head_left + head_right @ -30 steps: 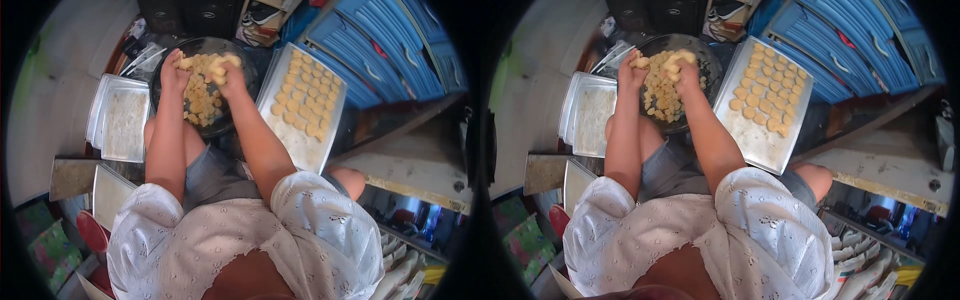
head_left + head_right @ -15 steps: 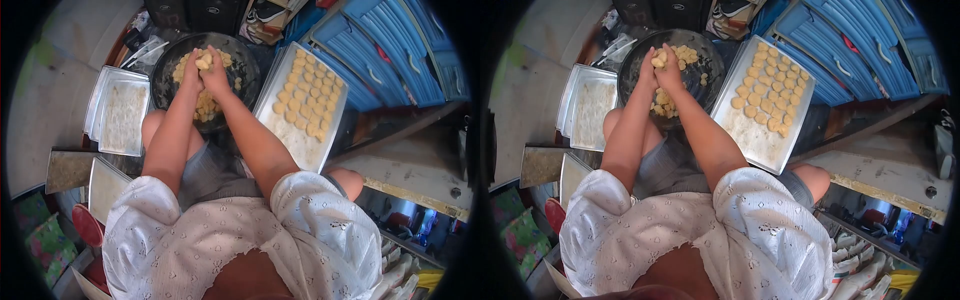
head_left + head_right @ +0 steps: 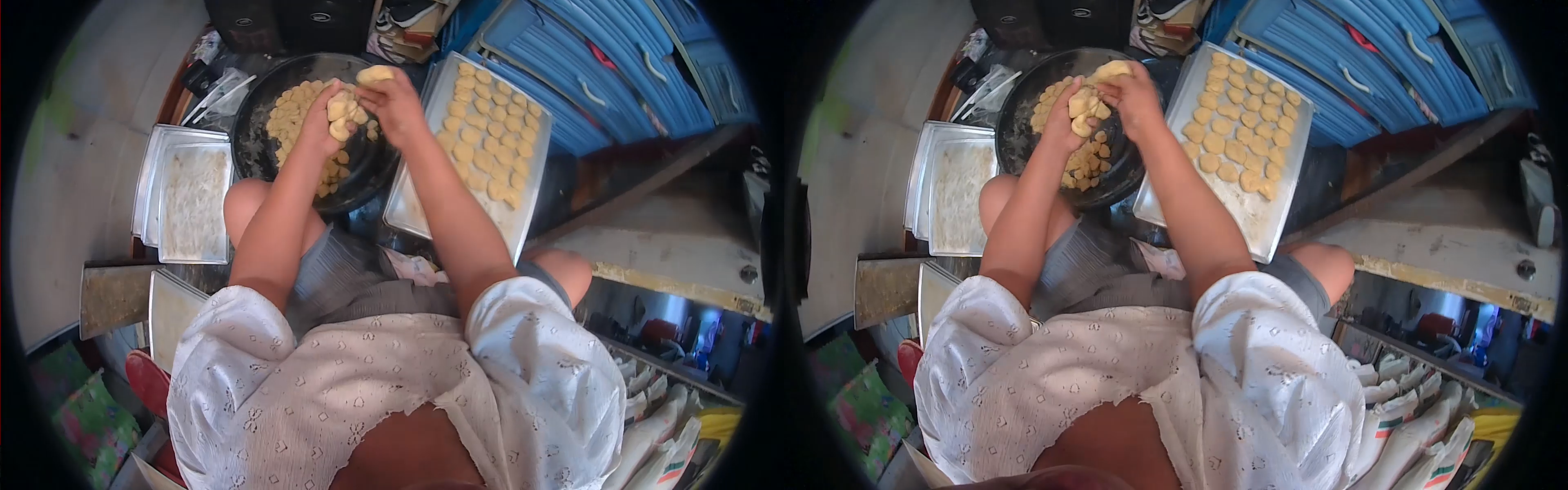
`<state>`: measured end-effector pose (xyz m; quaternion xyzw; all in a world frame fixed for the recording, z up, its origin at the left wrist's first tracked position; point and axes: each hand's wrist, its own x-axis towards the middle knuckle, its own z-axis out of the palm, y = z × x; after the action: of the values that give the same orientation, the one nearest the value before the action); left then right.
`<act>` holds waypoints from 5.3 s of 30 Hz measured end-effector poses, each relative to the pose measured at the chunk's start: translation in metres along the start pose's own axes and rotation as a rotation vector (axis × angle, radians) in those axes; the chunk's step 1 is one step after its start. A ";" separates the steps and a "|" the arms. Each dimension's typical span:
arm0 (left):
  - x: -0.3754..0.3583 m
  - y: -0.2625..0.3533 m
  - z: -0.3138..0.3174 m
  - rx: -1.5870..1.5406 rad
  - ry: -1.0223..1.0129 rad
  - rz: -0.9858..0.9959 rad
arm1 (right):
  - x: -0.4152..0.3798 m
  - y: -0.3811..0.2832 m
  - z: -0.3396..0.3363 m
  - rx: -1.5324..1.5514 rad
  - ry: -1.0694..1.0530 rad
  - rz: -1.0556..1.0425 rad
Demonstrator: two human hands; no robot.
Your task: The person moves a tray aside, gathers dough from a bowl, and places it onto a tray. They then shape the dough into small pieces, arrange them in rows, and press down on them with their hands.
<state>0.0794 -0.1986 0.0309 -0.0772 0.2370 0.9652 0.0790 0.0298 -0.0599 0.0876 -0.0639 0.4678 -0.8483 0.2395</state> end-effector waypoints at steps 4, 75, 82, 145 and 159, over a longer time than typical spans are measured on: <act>-0.016 -0.014 0.025 0.001 0.138 -0.028 | -0.067 -0.053 -0.060 -0.584 0.107 0.043; -0.044 -0.181 0.089 0.280 0.317 -0.526 | -0.198 -0.038 -0.131 -0.820 0.111 -0.090; -0.045 -0.171 0.093 0.318 0.211 -0.507 | -0.206 -0.051 -0.178 -0.579 0.571 -0.299; -0.068 -0.130 0.076 0.761 0.016 -0.453 | -0.192 -0.013 -0.131 -0.885 -0.014 -0.044; -0.062 -0.116 0.070 0.507 0.216 -0.242 | -0.174 0.019 -0.141 -1.503 0.024 -0.445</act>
<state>0.1540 -0.0709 0.0521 -0.1850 0.4665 0.8450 0.1846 0.1422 0.1205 0.0142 -0.2919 0.8953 -0.3329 -0.0486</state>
